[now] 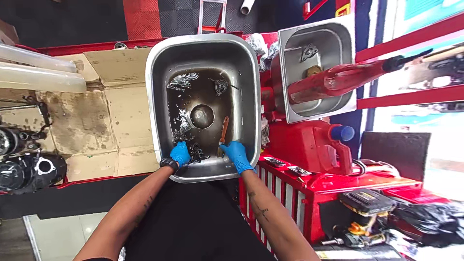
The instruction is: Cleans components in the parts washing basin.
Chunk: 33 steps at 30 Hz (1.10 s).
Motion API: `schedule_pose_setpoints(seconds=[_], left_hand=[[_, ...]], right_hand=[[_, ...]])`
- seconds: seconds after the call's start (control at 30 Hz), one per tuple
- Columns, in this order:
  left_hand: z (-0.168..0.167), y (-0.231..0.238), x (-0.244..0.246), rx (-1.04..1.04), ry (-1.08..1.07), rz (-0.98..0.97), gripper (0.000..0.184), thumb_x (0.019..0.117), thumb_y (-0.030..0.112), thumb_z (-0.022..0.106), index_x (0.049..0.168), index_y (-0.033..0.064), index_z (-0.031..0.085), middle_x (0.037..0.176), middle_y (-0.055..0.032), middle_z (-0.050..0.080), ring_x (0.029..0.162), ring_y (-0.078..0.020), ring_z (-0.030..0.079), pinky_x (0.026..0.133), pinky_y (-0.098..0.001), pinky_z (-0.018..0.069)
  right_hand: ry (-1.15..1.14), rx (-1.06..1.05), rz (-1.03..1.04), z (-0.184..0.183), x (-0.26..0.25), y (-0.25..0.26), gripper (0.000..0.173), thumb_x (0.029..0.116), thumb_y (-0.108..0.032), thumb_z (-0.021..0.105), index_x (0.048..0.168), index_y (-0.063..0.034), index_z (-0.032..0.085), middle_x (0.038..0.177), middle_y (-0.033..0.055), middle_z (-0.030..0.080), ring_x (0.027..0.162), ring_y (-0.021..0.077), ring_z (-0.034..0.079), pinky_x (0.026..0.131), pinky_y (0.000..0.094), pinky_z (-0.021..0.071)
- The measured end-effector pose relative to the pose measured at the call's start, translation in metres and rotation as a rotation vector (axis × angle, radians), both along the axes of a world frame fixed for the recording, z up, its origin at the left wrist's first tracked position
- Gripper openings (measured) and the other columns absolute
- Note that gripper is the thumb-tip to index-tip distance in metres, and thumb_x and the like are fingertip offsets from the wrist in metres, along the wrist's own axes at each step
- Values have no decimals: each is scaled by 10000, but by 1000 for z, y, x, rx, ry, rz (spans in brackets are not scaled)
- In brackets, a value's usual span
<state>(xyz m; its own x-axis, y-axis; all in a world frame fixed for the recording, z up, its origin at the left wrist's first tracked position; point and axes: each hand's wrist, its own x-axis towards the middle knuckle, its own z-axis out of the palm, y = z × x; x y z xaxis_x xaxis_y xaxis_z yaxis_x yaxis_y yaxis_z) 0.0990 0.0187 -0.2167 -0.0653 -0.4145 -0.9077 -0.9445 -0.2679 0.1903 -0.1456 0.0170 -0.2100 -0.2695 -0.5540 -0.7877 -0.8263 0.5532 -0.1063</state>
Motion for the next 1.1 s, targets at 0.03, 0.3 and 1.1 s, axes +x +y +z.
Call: schedule_pose_setpoints(seconds=[0.03,0.3,1.1], left_hand=[[-1,-1,0,-4,8,0,794,863,245,777,1488,-53,389,1497,-292,439,1265,-445,577,1013,-596,506],[3,-1,5,-8,36,42,725,898,246,731,1474,-56,410,1492,-292,446,1265,-444,576,1013,-598,503],[-18,25,-16,-191,-39,168,746,924,40,633,1580,-8,281,1584,-329,293,1237,-494,574,968,-580,545]], right_hand=[[45,3,-12,-5,9,-1,522,954,-489,655,1029,25,707,1081,237,701,1071,397,673,892,613,511],[158,25,66,13,10,-30,524,911,-516,673,1033,-9,721,1108,219,710,1090,389,677,878,622,515],[-265,-175,559,-27,119,23,631,941,4,564,1543,-52,386,1514,296,398,1123,447,644,870,537,586]])
